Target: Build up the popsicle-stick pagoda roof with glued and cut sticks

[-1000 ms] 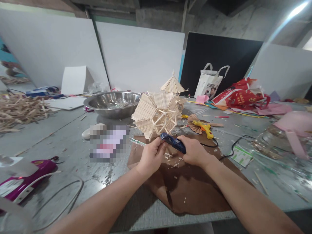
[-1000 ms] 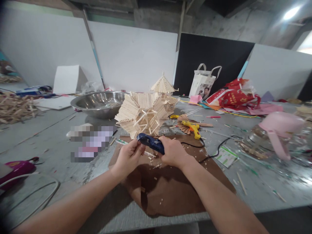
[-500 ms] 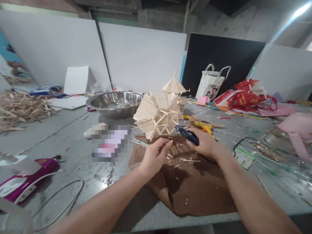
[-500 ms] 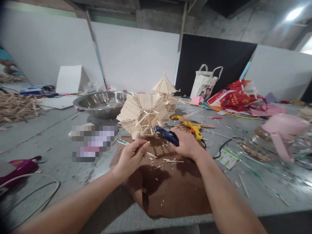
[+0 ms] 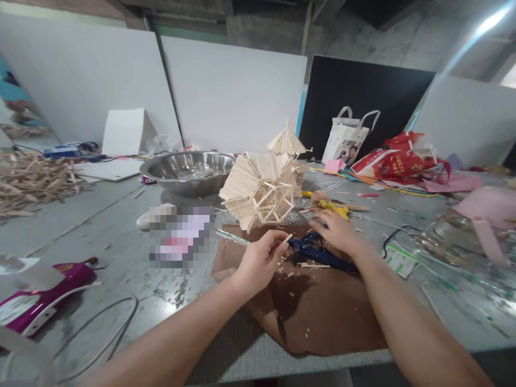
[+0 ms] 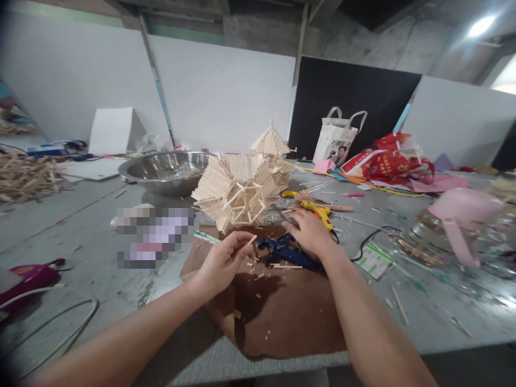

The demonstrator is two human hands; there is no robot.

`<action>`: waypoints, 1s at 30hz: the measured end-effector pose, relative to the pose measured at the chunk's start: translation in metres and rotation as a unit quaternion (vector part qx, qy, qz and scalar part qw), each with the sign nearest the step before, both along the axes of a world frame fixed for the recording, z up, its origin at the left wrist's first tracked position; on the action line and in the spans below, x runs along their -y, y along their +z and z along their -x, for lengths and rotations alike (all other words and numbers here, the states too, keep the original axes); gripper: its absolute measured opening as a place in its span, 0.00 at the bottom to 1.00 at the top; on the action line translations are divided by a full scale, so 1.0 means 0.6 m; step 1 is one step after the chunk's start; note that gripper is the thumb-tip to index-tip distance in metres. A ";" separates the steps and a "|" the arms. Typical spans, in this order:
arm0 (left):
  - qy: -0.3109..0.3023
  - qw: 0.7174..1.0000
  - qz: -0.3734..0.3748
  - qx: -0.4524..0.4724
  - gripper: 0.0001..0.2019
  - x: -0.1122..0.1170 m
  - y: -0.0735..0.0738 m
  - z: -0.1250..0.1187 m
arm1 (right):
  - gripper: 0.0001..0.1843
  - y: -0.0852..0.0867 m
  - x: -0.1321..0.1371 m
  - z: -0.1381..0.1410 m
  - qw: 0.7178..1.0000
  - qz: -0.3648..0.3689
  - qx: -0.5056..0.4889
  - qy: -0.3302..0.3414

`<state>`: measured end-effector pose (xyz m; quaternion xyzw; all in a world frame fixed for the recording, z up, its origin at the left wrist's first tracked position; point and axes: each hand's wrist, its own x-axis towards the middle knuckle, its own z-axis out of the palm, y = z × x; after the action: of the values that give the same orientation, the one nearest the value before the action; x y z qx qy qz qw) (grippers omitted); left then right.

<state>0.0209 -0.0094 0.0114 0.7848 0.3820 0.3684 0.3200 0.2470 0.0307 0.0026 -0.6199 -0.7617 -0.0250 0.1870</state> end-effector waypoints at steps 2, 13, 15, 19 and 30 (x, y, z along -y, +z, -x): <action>-0.007 0.999 0.003 -0.042 0.11 0.000 0.000 -0.001 | 0.21 -0.009 -0.014 -0.028 0.988 -0.040 -0.014 -0.145; -0.004 0.987 -0.047 -0.155 0.11 -0.011 -0.009 -0.001 | 0.16 -0.068 -0.060 -0.109 0.929 0.047 -0.156 -0.331; 0.012 0.989 -0.031 -0.141 0.11 -0.011 -0.009 -0.001 | 0.14 -0.064 -0.061 -0.120 0.923 0.034 -0.188 -0.333; 0.011 0.995 -0.015 -0.102 0.11 -0.013 -0.010 0.000 | 0.15 -0.051 -0.059 -0.135 0.907 -0.016 -0.257 -0.334; 0.038 0.998 0.042 -0.025 0.11 -0.014 -0.005 -0.001 | 0.14 0.038 0.017 -0.050 0.795 0.137 -0.591 0.003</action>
<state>0.0212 -0.0009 0.0082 0.7648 0.4342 0.3442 0.3288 0.2773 0.0203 0.0253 -0.5305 -0.5003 0.4514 0.5143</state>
